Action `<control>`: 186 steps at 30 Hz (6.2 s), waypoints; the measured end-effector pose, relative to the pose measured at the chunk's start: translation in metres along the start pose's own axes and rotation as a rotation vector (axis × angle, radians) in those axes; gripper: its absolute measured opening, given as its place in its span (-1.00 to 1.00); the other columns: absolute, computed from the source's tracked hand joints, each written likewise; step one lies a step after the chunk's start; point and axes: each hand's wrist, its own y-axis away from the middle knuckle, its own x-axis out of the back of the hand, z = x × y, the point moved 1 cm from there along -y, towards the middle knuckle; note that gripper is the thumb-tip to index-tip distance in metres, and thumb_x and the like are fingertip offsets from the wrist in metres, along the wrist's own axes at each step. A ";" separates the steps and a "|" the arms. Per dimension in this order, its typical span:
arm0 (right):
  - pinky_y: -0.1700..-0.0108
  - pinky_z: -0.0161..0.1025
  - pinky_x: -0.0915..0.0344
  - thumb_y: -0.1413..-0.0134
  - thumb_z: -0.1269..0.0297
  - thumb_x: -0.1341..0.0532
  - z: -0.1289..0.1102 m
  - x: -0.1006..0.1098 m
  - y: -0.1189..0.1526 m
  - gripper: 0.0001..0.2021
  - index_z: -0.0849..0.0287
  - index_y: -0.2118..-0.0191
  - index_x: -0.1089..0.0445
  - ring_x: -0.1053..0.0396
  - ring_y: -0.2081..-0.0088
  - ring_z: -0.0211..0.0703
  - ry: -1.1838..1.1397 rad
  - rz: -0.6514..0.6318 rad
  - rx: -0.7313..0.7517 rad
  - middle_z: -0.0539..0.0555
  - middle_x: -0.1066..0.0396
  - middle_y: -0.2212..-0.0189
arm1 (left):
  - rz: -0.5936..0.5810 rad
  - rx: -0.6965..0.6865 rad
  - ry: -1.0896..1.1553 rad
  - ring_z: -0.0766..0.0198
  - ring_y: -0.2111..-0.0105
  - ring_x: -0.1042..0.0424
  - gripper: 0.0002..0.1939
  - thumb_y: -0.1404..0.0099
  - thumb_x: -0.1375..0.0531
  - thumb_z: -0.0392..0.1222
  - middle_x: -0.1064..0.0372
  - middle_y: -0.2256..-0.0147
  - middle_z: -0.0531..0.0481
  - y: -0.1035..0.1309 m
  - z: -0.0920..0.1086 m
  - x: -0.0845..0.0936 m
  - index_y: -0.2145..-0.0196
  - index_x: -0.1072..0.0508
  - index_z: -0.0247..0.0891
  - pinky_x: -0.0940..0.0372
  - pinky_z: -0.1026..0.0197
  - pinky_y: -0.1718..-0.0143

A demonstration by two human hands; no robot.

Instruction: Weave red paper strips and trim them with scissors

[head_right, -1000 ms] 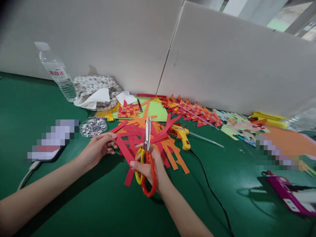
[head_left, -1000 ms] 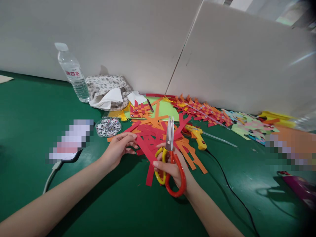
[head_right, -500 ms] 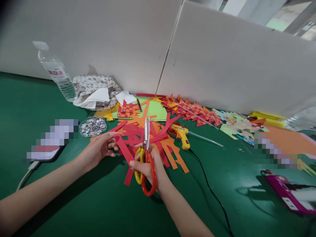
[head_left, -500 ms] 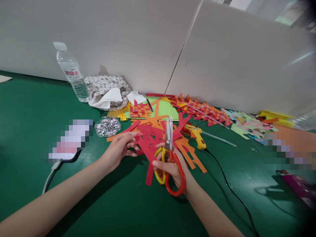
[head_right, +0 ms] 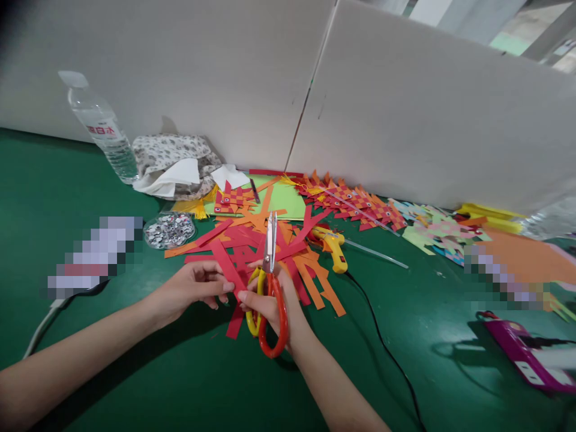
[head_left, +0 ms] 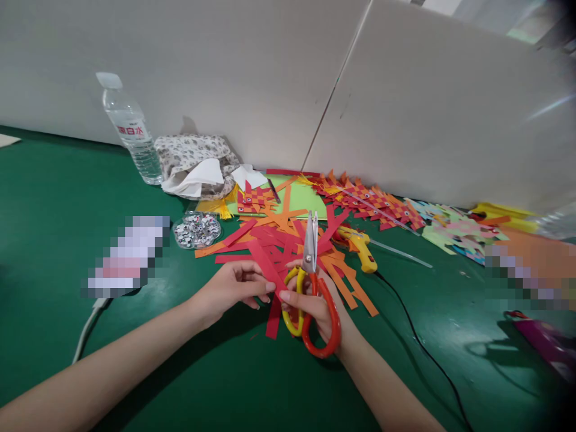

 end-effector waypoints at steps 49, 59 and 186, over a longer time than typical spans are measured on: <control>0.50 -0.31 -0.33 0.28 0.35 -0.42 -0.009 -0.005 0.005 -0.54 0.13 0.18 -0.28 -0.38 0.59 -0.26 -0.057 -0.012 -0.050 -0.15 -0.31 0.59 | 0.199 -0.102 0.048 0.41 0.53 -0.43 -0.70 -0.08 -0.34 -0.02 -0.39 0.57 0.09 -0.012 0.005 0.020 0.49 -0.39 -0.29 -0.27 0.44 0.56; 0.48 -0.35 -0.32 0.25 0.38 -0.40 -0.010 -0.006 0.005 -0.57 0.14 0.18 -0.29 -0.37 0.58 -0.30 -0.065 -0.018 -0.034 -0.15 -0.31 0.59 | 0.205 -0.093 0.040 0.43 0.54 -0.42 -0.71 -0.08 -0.33 -0.02 -0.41 0.55 0.08 -0.012 0.004 0.022 0.47 -0.41 -0.31 -0.28 0.44 0.57; 0.40 -0.25 -0.22 0.12 -0.02 -0.31 -0.022 0.003 0.005 -0.49 0.02 0.04 -0.27 -0.37 0.44 -0.13 1.138 0.076 0.249 0.00 -0.40 0.42 | 0.175 -0.340 -0.048 0.35 0.59 -0.44 -0.73 0.01 -0.38 -0.07 -0.44 0.62 0.03 -0.008 0.003 0.021 0.49 -0.54 -0.36 -0.34 0.39 0.59</control>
